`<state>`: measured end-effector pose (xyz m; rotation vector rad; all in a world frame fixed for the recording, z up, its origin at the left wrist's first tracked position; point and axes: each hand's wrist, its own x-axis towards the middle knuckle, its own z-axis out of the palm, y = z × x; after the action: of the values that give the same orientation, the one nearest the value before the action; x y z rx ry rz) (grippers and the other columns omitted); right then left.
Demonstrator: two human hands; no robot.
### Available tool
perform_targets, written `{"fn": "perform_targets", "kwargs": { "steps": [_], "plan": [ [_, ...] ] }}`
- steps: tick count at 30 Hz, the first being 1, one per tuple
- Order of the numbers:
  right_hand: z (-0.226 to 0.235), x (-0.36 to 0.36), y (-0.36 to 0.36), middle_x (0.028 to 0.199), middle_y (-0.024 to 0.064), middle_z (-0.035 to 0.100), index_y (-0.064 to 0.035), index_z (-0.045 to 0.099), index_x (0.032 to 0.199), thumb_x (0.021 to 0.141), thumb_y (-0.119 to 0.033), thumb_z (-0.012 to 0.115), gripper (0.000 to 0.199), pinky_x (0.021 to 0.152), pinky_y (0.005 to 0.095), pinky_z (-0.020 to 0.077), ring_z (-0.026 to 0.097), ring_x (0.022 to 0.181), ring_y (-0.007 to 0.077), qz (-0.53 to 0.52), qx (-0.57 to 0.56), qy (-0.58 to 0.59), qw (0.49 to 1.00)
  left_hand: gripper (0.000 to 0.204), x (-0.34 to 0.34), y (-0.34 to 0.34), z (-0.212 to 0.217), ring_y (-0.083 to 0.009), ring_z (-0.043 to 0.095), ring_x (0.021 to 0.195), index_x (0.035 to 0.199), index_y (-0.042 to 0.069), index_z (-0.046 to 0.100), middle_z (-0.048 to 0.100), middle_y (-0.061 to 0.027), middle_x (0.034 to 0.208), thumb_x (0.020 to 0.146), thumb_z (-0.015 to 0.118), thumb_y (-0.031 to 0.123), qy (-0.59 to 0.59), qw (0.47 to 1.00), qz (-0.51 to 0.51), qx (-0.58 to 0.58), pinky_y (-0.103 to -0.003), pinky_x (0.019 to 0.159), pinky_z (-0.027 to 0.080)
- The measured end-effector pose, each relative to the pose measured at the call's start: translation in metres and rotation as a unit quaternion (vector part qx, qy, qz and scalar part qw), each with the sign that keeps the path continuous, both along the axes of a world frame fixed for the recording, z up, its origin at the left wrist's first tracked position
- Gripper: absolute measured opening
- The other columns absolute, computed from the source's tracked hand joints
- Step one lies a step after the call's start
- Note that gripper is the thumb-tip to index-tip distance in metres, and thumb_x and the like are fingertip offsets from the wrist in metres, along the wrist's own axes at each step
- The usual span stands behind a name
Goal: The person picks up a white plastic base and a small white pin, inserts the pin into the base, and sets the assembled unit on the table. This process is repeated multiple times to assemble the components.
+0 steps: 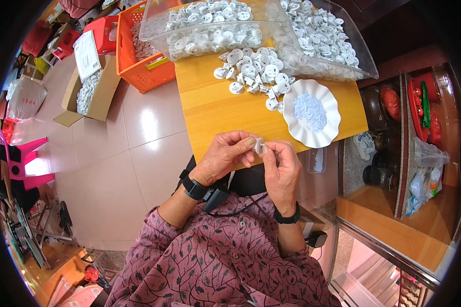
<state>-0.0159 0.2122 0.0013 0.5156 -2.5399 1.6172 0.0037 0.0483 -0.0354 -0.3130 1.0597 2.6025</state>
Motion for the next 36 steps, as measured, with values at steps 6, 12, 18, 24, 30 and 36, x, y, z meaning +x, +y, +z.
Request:
{"fn": "perform_targets", "kwargs": {
  "steps": [6,12,18,24,30,36],
  "plan": [
    [-0.002,-0.001,-0.001,0.091,0.0128,0.059,0.0006,0.056,0.095,0.092,-0.002,0.061,0.007,0.065,0.0331,0.0506,0.06,0.075,0.024,0.004,0.021,0.026,0.999,0.023,0.0,0.002,0.002,-0.0081,0.064,0.069,0.112,-0.002,0.065,0.068,-0.0033,0.083,0.099,0.06,0.016,-0.01,1.0,0.003,-0.025,-0.024,0.065,0.055],
    [-0.003,-0.001,-0.003,0.091,0.0151,0.056,0.0007,0.055,0.096,0.091,0.0,0.061,0.008,0.065,0.0372,0.049,0.059,0.076,0.0287,0.014,0.054,0.051,0.997,0.023,0.001,0.003,0.0,-0.0083,0.064,0.068,0.113,-0.002,0.065,0.068,-0.0036,0.082,0.099,0.06,0.016,-0.011,0.999,0.0,-0.039,-0.024,0.064,0.055],
    [-0.003,-0.003,-0.003,0.09,0.0144,0.058,0.0016,0.057,0.095,0.091,0.001,0.06,0.005,0.066,0.0367,0.0498,0.061,0.077,0.0275,0.033,0.028,0.041,0.998,0.023,0.002,0.0,-0.004,-0.0082,0.064,0.068,0.112,-0.003,0.065,0.069,-0.0048,0.083,0.099,0.06,0.015,0.006,0.998,0.007,-0.055,-0.023,0.064,0.055],
    [0.0,-0.002,-0.004,0.092,0.0124,0.061,0.0019,0.06,0.098,0.094,-0.001,0.058,0.006,0.067,0.032,0.0527,0.064,0.075,0.0215,0.022,-0.016,-0.02,0.999,0.022,0.001,-0.004,-0.003,-0.0085,0.064,0.068,0.112,-0.003,0.064,0.071,-0.0082,0.092,0.099,0.059,0.015,-0.002,1.0,0.007,-0.011,-0.022,0.064,0.054],
    [-0.001,-0.002,-0.003,0.09,0.0121,0.061,0.0017,0.061,0.098,0.093,-0.002,0.059,0.006,0.065,0.0324,0.0515,0.064,0.073,0.0209,0.02,-0.003,0.001,1.0,0.021,0.001,-0.004,-0.003,-0.0087,0.064,0.069,0.109,-0.002,0.065,0.069,-0.0069,0.09,0.1,0.059,0.016,0.003,1.0,0.008,-0.019,-0.022,0.064,0.054],
    [-0.005,0.0,0.005,0.089,0.0127,0.06,0.002,0.061,0.098,0.092,-0.001,0.062,0.007,0.065,0.0318,0.0504,0.063,0.073,0.0224,0.005,-0.009,-0.029,1.0,0.022,-0.018,-0.022,0.026,-0.0095,0.064,0.068,0.108,-0.001,0.066,0.068,-0.0048,0.087,0.099,0.059,0.019,0.014,0.993,0.037,-0.108,-0.022,0.062,0.054]
  ]
}}
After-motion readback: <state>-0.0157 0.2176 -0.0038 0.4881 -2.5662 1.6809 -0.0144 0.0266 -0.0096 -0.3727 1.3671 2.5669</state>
